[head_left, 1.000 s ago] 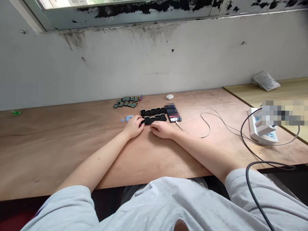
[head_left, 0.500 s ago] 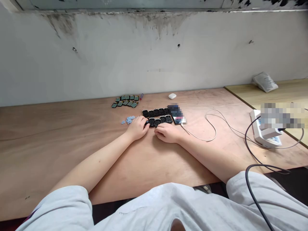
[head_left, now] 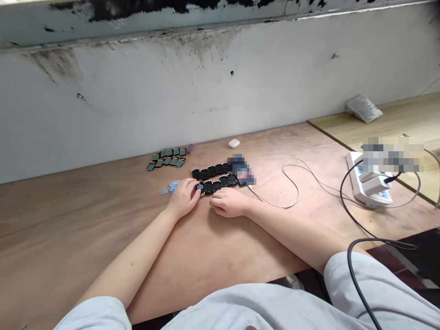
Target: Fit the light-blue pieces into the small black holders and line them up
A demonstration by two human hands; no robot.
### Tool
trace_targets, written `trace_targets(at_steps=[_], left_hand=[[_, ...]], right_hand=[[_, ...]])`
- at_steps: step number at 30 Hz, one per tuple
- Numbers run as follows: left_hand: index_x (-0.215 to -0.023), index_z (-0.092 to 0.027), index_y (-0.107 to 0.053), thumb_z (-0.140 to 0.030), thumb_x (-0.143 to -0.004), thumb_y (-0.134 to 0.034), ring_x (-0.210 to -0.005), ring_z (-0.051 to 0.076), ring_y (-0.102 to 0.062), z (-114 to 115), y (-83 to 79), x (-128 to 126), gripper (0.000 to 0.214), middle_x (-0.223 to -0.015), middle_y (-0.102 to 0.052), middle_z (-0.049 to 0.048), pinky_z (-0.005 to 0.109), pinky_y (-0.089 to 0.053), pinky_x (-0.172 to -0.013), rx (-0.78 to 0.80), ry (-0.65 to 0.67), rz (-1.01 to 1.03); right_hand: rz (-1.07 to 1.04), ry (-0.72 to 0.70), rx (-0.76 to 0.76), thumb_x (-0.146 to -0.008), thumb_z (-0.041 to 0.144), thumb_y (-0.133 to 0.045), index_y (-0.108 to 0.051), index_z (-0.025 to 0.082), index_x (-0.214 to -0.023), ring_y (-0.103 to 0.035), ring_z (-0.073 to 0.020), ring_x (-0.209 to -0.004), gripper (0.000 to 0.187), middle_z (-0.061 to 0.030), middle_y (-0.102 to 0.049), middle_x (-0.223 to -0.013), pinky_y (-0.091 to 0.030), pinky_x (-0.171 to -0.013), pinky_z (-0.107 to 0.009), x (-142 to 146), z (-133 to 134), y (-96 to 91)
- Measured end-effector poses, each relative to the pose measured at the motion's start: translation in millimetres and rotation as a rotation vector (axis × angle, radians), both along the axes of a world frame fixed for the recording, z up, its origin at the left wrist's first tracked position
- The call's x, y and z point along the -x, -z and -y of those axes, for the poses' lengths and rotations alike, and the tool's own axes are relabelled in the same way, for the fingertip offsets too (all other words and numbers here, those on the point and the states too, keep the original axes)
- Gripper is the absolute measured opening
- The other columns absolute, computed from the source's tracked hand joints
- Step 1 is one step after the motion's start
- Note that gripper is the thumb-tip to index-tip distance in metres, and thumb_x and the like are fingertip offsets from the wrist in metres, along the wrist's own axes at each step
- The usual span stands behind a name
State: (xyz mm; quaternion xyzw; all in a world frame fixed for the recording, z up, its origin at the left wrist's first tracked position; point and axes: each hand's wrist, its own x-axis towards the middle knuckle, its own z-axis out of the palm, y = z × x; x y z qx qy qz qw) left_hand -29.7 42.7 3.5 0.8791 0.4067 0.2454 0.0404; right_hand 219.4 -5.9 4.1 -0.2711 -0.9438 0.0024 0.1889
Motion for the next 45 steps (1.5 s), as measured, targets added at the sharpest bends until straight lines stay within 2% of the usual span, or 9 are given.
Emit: trace_targets(at_steps=[7,13,19,24,31,33,37,41,45], left_hand=[[-0.132,-0.024,-0.061,-0.043,-0.099,-0.052,-0.127,0.033,-0.056,4.2,-1.1,-3.7,0.039,-0.136,-0.060,0.0124,0.050,-0.044,-0.110,-0.028,-0.076,-0.074],[-0.124,-0.021,-0.067,-0.028,-0.096,-0.046,-0.123,0.035,-0.057,-0.2,0.5,8.8,0.035,-0.126,-0.065,0.0150,0.054,-0.041,-0.107,-0.138,-0.362,-0.020],[-0.132,-0.026,-0.067,-0.041,-0.096,-0.054,-0.121,0.032,-0.057,7.3,-4.8,15.4,0.042,-0.127,-0.063,0.0121,0.050,-0.044,-0.106,-0.062,-0.133,-0.144],[-0.122,-0.024,-0.072,-0.051,-0.096,-0.059,-0.112,0.031,-0.059,7.7,-6.1,10.2,0.040,-0.117,-0.065,0.0120,0.048,-0.048,-0.100,-0.082,0.000,-0.191],[-0.101,-0.021,-0.070,-0.037,-0.102,-0.052,-0.110,0.026,-0.066,0.6,4.8,16.9,0.025,-0.114,-0.072,0.0112,0.042,-0.050,-0.100,-0.127,0.088,-0.020],[-0.097,-0.020,-0.069,-0.034,-0.103,-0.048,-0.101,0.024,-0.067,-0.8,6.9,21.3,0.026,-0.105,-0.073,0.0107,0.037,-0.051,-0.093,-0.171,-0.017,0.113],[-0.078,-0.020,-0.062,-0.032,-0.100,-0.050,-0.074,0.019,-0.058,-8.5,6.9,37.9,0.028,-0.079,-0.065,0.0063,0.031,-0.044,-0.072,-0.220,-0.403,0.457],[-0.060,-0.021,-0.050,-0.032,-0.089,-0.063,-0.061,0.016,-0.043,-22.8,9.9,60.0,0.034,-0.058,-0.046,-0.0010,0.028,-0.033,-0.061,-0.026,-0.754,0.873],[-0.060,-0.022,-0.043,-0.038,-0.088,-0.064,-0.055,0.013,-0.034,-34.1,16.6,71.6,0.038,-0.053,-0.032,-0.0056,0.026,-0.026,-0.053,0.052,-0.836,1.069]], right_hand=[[0.000,0.005,0.047,-0.099,0.024,-0.053,-0.069,0.018,-0.093,-0.062,-0.0200,-0.079,0.018,-0.0097,-0.071,-0.094,-0.041,-0.070,-0.030,5.8,3.9,6.1],[0.070,0.135,0.159,-0.103,0.030,-0.048,-0.069,0.019,-0.097,-0.064,-0.0183,-0.072,0.024,-0.0094,-0.073,-0.097,-0.035,-0.059,-0.028,1.3,9.6,1.8],[0.071,0.155,0.181,-0.102,0.031,-0.050,-0.070,0.019,-0.103,-0.065,-0.0198,-0.075,0.023,-0.0096,-0.074,-0.098,-0.037,-0.062,-0.028,2.9,10.9,-2.1],[0.076,0.150,0.164,-0.101,0.030,-0.051,-0.071,0.020,-0.104,-0.065,-0.0195,-0.076,0.023,-0.0086,-0.075,-0.102,-0.036,-0.062,-0.028,1.8,11.7,-2.3],[0.090,0.176,0.156,-0.101,0.030,-0.051,-0.072,0.020,-0.105,-0.065,-0.0180,-0.076,0.023,-0.0076,-0.075,-0.105,-0.033,-0.063,-0.029,1.8,14.8,-4.2],[0.091,0.183,0.163,-0.101,0.029,-0.052,-0.072,0.020,-0.106,-0.065,-0.0181,-0.077,0.023,-0.0072,-0.075,-0.105,-0.033,-0.064,-0.028,2.2,15.9,-5.3],[0.109,0.194,0.169,-0.102,0.030,-0.050,-0.073,0.021,-0.106,-0.066,-0.0182,-0.081,0.024,-0.0067,-0.075,-0.104,-0.034,-0.065,-0.028,2.6,17.5,-7.5],[0.141,0.207,0.185,-0.104,0.031,-0.049,-0.072,0.020,-0.109,-0.066,-0.0181,-0.081,0.027,-0.0080,-0.074,-0.105,-0.035,-0.067,-0.027,2.4,18.2,-9.2],[0.147,0.194,0.179,-0.104,0.031,-0.048,-0.072,0.021,-0.111,-0.066,-0.0181,-0.081,0.026,-0.0076,-0.074,-0.107,-0.034,-0.067,-0.028,2.2,18.3,-10.0]])
